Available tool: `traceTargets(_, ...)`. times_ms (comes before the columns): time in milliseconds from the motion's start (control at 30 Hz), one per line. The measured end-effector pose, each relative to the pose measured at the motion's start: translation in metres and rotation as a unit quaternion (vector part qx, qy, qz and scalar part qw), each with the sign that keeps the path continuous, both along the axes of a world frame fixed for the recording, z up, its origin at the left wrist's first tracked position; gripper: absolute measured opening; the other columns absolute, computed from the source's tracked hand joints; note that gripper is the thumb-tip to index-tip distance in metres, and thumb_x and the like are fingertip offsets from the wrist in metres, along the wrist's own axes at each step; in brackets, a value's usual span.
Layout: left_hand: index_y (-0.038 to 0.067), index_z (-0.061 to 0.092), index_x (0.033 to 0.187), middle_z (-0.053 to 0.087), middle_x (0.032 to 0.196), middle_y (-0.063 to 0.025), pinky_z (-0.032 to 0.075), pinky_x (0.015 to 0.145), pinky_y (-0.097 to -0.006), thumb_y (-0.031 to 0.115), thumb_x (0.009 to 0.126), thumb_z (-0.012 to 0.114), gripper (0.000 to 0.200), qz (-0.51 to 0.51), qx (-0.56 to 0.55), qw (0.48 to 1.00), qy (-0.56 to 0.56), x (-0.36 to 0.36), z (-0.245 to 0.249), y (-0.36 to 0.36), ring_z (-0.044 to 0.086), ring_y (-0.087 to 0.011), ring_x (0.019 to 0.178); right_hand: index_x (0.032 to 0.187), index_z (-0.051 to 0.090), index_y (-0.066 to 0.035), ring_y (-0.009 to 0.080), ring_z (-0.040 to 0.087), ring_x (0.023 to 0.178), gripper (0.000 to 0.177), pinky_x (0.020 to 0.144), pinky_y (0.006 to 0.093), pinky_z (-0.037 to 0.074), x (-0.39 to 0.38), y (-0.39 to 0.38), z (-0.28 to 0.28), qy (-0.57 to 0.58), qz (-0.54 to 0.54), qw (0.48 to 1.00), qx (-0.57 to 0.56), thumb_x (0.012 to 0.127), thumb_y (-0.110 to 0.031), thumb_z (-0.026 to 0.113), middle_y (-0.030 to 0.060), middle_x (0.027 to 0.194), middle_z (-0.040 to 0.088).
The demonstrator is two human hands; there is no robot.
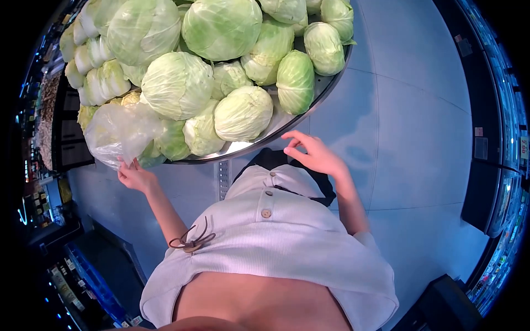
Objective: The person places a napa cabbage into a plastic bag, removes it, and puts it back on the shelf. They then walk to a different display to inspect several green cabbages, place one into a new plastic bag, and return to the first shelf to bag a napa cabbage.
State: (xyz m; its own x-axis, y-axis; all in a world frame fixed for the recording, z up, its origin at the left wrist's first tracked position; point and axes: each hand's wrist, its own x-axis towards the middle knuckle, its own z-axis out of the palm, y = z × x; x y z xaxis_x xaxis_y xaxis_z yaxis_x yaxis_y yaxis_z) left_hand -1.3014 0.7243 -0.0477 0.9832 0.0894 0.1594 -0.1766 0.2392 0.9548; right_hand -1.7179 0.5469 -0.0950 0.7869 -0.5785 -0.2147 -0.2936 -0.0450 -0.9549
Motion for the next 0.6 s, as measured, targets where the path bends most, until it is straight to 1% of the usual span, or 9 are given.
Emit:
traceTargets(167,-0.007,0.037,0.118,0.051,0.136,-0.027,0.046,0.106,-0.0446,0.003,0.097,0.047,0.025,-0.049,0.028,0.982,-0.18,-0.05,0.049,-0.026,0.057,-0.0383,0.12,0.127,0.057,-0.006,0.0179,0.064,0.096,0.033,0.092,0.0337,0.049,0.025,-0.027,0.02,-0.097,0.107,0.988,0.048,0.096,-0.018,0.061,0.0083,0.1,0.067)
traceTargets(267,-0.008,0.04,0.112,0.055,0.132,-0.0278,0.045,0.106,-0.0453,0.001,0.095,0.047,0.02,-0.06,0.077,0.95,-0.298,-0.101,0.054,-0.061,0.058,-0.0419,0.118,0.129,0.057,-0.005,0.015,0.063,0.1,0.036,0.092,0.0317,0.049,0.017,-0.057,0.033,-0.149,0.173,0.969,0.097,0.095,-0.013,0.063,0.0071,0.105,0.067)
traceTargets(300,-0.008,0.042,0.109,0.057,0.129,-0.0277,0.046,0.103,-0.0451,-0.002,0.092,0.05,0.02,-0.085,0.108,0.922,-0.361,-0.121,0.05,-0.075,0.06,-0.0413,0.115,0.131,0.056,-0.005,0.0147,0.062,0.102,0.038,0.092,0.0308,0.048,0.012,-0.071,0.032,-0.166,0.185,0.962,0.112,0.094,-0.012,0.064,0.0073,0.106,0.067)
traceTargets(333,-0.007,0.045,0.106,0.058,0.127,-0.0276,0.048,0.1,-0.0448,-0.004,0.088,0.053,0.02,-0.107,0.141,0.89,-0.42,-0.141,0.047,-0.088,0.062,-0.0407,0.111,0.138,0.048,-0.002,0.0168,0.061,0.108,0.05,0.095,0.0326,0.049,0.006,-0.089,0.035,-0.176,0.217,0.952,0.126,0.091,-0.005,0.066,0.0103,0.117,0.063)
traceTargets(400,-0.006,0.053,0.1,0.065,0.114,-0.0259,0.05,0.092,-0.0443,-0.009,0.079,0.059,0.022,-0.172,0.269,0.783,-0.535,-0.185,0.056,-0.116,0.066,-0.0378,0.1,0.147,0.036,-0.003,0.0191,0.058,0.114,0.063,0.097,0.0361,0.048,-0.006,-0.124,0.035,-0.249,0.229,0.912,0.231,0.092,-0.009,0.066,0.0125,0.12,0.06)
traceTargets(467,-0.001,0.062,0.092,0.07,0.095,-0.02,0.052,0.077,-0.0393,-0.009,0.068,0.07,0.027,-0.281,0.244,0.787,-0.493,-0.236,0.071,-0.155,0.066,-0.032,0.083,0.153,0.02,-0.005,0.0229,0.056,0.117,0.075,0.098,0.0402,0.048,-0.018,-0.157,0.043,-0.302,0.204,0.881,0.302,0.093,-0.015,0.065,0.0146,0.124,0.057)
traceTargets(500,-0.001,0.062,0.091,0.07,0.093,-0.0193,0.052,0.076,-0.0403,-0.008,0.068,0.071,0.026,-0.355,0.216,0.787,-0.457,-0.253,0.079,-0.171,0.066,-0.0324,0.081,0.155,0.012,-0.008,0.0261,0.054,0.119,0.081,0.098,0.0427,0.047,-0.024,-0.174,0.042,-0.294,0.183,0.882,0.32,0.094,-0.019,0.064,0.0162,0.126,0.056)
traceTargets(567,-0.002,0.064,0.088,0.07,0.09,-0.0179,0.053,0.074,-0.0422,-0.006,0.068,0.075,0.024,-0.499,0.16,0.766,-0.372,-0.28,0.094,-0.195,0.067,-0.0331,0.076,0.155,0.008,-0.01,0.0236,0.055,0.117,0.084,0.097,0.0386,0.048,-0.037,-0.203,0.037,-0.271,0.137,0.899,0.315,0.093,-0.014,0.065,0.0163,0.126,0.056)
traceTargets(600,-0.002,0.064,0.087,0.07,0.089,-0.0181,0.053,0.074,-0.0431,-0.004,0.067,0.077,0.023,-0.528,0.133,0.765,-0.344,-0.29,0.104,-0.205,0.066,-0.0333,0.076,0.155,0.006,-0.011,0.0224,0.055,0.116,0.086,0.096,0.0365,0.048,-0.043,-0.215,0.036,-0.258,0.115,0.906,0.316,0.093,-0.012,0.066,0.0163,0.127,0.056)
